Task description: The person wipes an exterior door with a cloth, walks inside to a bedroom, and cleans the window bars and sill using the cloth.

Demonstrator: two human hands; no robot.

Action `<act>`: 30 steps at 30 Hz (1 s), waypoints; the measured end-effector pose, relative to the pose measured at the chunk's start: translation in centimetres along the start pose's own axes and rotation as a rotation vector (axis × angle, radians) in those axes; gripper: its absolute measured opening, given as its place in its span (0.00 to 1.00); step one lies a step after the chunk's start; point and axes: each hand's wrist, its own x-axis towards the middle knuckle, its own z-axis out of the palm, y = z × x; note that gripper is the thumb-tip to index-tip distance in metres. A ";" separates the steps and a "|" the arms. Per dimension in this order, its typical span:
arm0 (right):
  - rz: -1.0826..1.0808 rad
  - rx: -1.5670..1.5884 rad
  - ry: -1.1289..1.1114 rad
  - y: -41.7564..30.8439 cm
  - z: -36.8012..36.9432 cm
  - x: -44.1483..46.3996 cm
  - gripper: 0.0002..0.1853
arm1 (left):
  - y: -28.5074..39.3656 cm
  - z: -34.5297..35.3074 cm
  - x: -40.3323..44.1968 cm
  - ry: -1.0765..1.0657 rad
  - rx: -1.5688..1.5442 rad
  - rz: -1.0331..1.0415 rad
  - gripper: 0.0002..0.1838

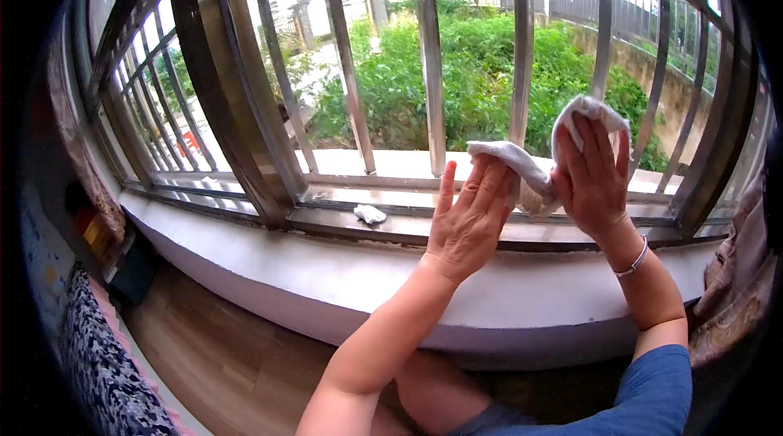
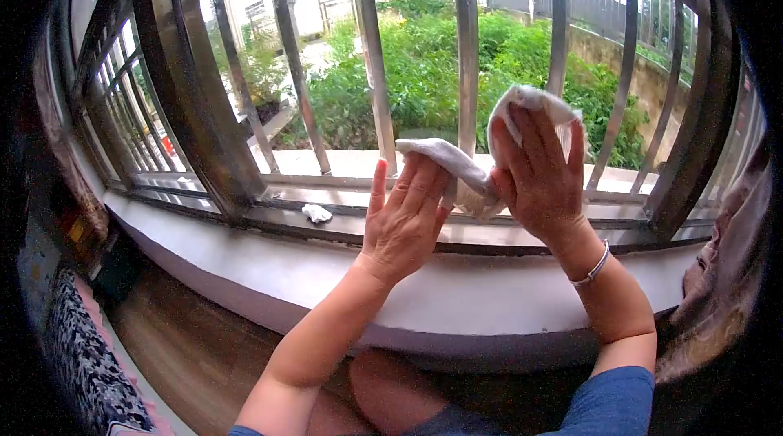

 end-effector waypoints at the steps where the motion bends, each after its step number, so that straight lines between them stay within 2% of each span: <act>1: 0.008 -0.024 0.023 0.0 0.0 1.0 0.26 | -0.2 -0.2 0.1 0.031 0.025 -0.049 0.27; 6: 0.037 -0.040 0.162 -0.7 0.3 7.2 0.27 | -1.4 -0.8 0.3 0.160 0.083 -0.282 0.30; 9: 0.037 -0.032 0.188 -2.2 1.1 8.6 0.25 | -1.9 -0.9 0.3 0.140 0.071 -0.327 0.30; 12: -0.047 0.030 0.140 -3.6 1.3 8.1 0.25 | -2.0 -0.8 0.1 0.176 -0.032 -0.304 0.30; 14: -0.139 0.069 0.019 -4.9 1.1 6.7 0.26 | -2.0 -0.4 0.0 0.187 -0.065 -0.285 0.30; 15: -0.180 0.028 0.064 -5.3 1.8 5.7 0.26 | -1.9 -0.4 -0.1 0.175 -0.077 -0.243 0.30; 19: -0.163 0.067 0.035 -4.6 1.3 3.3 0.26 | -1.3 0.0 -0.2 0.158 -0.108 -0.126 0.28; 20: -0.171 -0.004 0.042 -4.2 1.0 3.1 0.26 | -1.2 0.1 -0.2 0.132 -0.086 -0.078 0.28; 22: -0.145 -0.039 0.019 -2.7 0.6 2.8 0.26 | -0.9 0.0 -0.1 0.129 -0.053 -0.102 0.28; 26: 0.048 -0.104 0.147 1.5 -0.3 4.9 0.26 | -0.6 -0.3 0.0 0.111 -0.036 -0.135 0.30; 30: 0.070 -0.074 0.334 2.8 0.7 8.0 0.30 | -0.4 -0.6 0.3 0.097 -0.022 -0.154 0.31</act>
